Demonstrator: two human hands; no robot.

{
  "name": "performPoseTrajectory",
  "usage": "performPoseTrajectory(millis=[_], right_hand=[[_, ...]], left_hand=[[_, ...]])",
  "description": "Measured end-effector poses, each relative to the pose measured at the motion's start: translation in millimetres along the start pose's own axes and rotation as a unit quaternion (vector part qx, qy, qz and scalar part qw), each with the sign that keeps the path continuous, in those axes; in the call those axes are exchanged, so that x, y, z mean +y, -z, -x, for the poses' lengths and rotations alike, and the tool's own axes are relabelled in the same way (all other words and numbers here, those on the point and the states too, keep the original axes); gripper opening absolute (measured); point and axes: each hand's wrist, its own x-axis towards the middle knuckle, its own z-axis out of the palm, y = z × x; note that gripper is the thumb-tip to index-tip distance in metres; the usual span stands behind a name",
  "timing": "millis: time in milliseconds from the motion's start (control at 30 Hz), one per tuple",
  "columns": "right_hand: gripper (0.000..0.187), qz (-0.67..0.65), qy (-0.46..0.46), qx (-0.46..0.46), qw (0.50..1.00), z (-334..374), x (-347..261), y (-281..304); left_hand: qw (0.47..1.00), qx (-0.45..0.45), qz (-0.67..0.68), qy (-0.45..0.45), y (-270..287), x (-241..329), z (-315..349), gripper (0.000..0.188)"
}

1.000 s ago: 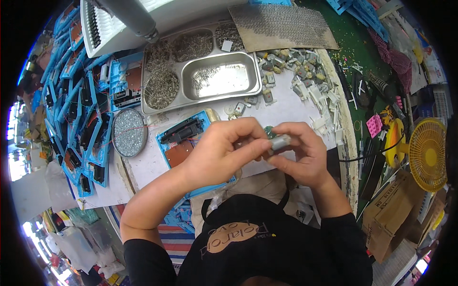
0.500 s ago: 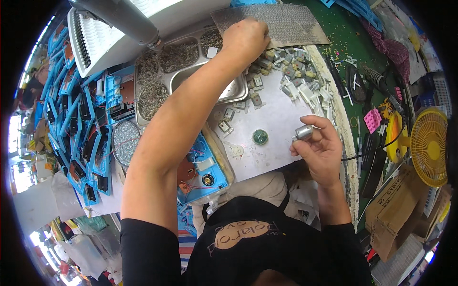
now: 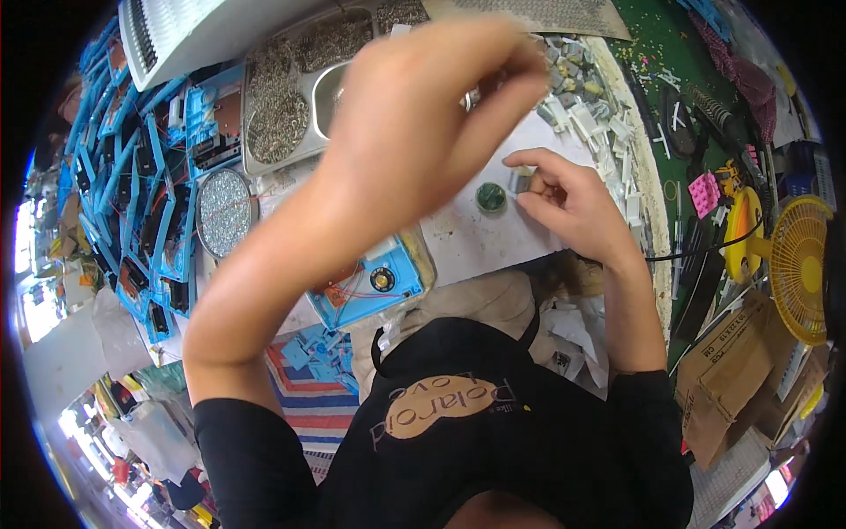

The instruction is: Assemble and solder components of a blue Polaroid camera.

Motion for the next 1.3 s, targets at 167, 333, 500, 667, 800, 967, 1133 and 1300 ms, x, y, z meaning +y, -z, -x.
performPoseTrajectory(millis=[167, 333, 500, 667, 800, 967, 1133, 1300], right_hand=[[0.037, 0.103, 0.001, -0.062, 0.993, -16, -5, -8], [0.037, 0.174, 0.022, -0.082, 0.981, -24, -13, -8], [0.039, 0.112, -0.008, -0.05, 0.992, -15, -25, -14], [0.048, -0.281, -0.074, -0.088, 0.953, 15, -57, -57], [0.048, -0.437, -0.137, -0.21, 0.864, 18, -62, -88], [0.047, -0.487, -0.177, -0.253, 0.817, 12, -63, -97], [0.048, -0.442, -0.178, -0.286, 0.832, 8, -61, -93], [0.048, -0.231, -0.019, -0.218, 0.948, 16, -65, -92]], left_hand=[[0.927, -0.029, 0.154, 0.341, 55, 52, 104, 0.008], [0.794, 0.078, 0.407, 0.446, 29, 58, 179, 0.009], [0.766, 0.114, 0.445, 0.45, 13, 63, 201, 0.009], [0.933, 0.095, 0.148, 0.313, 18, 58, 199, 0.017], [0.961, 0.116, 0.077, 0.24, 17, 56, 203, 0.027], [0.962, 0.098, 0.083, 0.24, 21, 59, 206, 0.033], [0.965, 0.103, 0.092, 0.222, 17, 56, 210, 0.033], [0.959, 0.119, 0.119, 0.229, 13, 56, 214, 0.033]])
